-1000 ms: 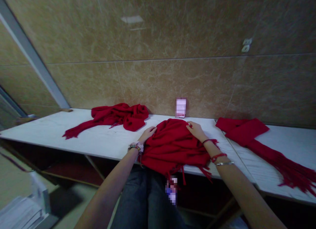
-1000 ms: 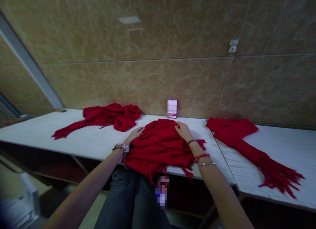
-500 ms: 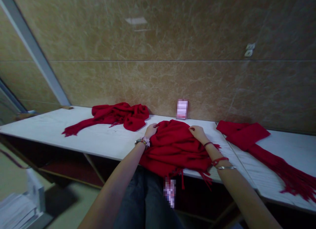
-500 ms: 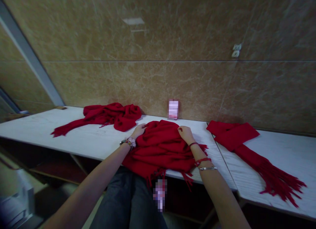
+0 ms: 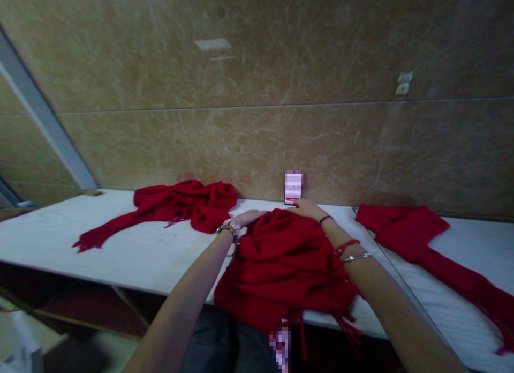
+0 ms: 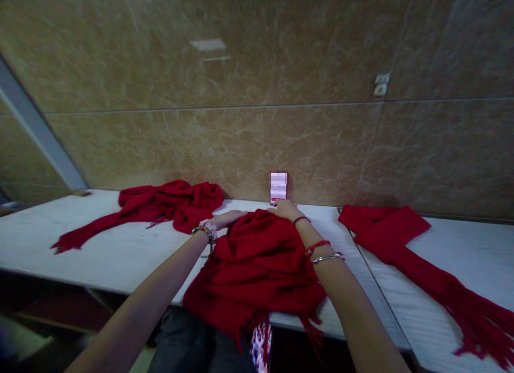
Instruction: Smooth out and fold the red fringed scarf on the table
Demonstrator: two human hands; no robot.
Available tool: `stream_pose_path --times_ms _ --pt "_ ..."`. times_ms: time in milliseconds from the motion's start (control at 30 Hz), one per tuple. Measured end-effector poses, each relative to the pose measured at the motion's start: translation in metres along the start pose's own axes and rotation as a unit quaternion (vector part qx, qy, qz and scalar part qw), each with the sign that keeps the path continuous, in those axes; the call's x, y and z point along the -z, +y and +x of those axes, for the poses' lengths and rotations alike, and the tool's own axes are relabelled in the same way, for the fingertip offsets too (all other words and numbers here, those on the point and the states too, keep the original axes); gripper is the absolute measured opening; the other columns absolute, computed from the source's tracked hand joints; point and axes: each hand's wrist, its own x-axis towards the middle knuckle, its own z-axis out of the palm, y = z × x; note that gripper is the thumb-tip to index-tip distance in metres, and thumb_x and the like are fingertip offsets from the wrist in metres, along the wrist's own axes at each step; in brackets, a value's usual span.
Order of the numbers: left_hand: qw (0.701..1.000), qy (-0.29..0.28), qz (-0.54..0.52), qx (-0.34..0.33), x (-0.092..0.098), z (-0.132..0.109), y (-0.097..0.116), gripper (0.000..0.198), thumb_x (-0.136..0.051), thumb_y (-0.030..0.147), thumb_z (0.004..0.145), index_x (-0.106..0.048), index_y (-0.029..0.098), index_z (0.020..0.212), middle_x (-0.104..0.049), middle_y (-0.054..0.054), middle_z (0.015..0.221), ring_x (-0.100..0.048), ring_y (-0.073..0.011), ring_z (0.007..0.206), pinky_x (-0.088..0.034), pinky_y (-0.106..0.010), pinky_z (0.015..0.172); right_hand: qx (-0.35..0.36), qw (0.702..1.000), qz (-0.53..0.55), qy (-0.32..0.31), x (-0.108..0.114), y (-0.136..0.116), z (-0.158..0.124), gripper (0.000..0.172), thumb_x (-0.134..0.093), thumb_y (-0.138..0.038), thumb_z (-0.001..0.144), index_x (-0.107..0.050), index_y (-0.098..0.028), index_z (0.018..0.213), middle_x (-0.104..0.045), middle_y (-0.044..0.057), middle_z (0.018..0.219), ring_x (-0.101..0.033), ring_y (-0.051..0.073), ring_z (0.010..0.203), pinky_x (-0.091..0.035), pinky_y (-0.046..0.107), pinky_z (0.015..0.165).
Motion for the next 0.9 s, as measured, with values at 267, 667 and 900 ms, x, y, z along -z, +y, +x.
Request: stream_pose_path --times_ms 267,667,900 --pt "0.994 -0.092 -0.058 0.006 0.021 0.014 0.011 0.027 -0.070 0.033 0.050 -0.062 0.013 0.064 -0.059 0.003 0.058 -0.051 -0.0123 0.060 -0.038 -0.021 0.058 0.025 0.999 0.009 -0.042 -0.009 -0.021 0.018 0.015 -0.058 -0.017 0.069 -0.068 -0.017 0.080 -0.067 0.008 0.091 -0.059 0.020 0.086 -0.042 0.026 0.073" --pt "0.924 0.140 -0.326 -0.141 0.067 0.046 0.078 0.033 -0.068 0.037 0.054 -0.062 0.014 0.078 -0.062 -0.001 0.070 -0.055 -0.0116 0.063 -0.041 -0.022 0.062 0.015 0.926 0.236 0.293 0.067 -0.014 0.030 0.024 -0.035 -0.027 0.079 -0.055 -0.016 0.083 -0.061 0.006 0.087 -0.055 0.014 0.081 -0.041 0.024 0.072" --pt "0.892 0.212 -0.300 -0.263 0.092 0.037 0.097 0.026 -0.064 0.031 0.062 -0.064 0.015 0.082 -0.064 -0.002 0.080 -0.056 -0.0124 0.072 -0.042 -0.023 0.069 0.072 0.908 0.259 0.321 0.089 -0.013 0.026 0.020 -0.039 -0.029 0.076 -0.054 -0.017 0.078 -0.059 0.004 0.076 -0.052 0.015 0.072 -0.040 0.026 0.067"
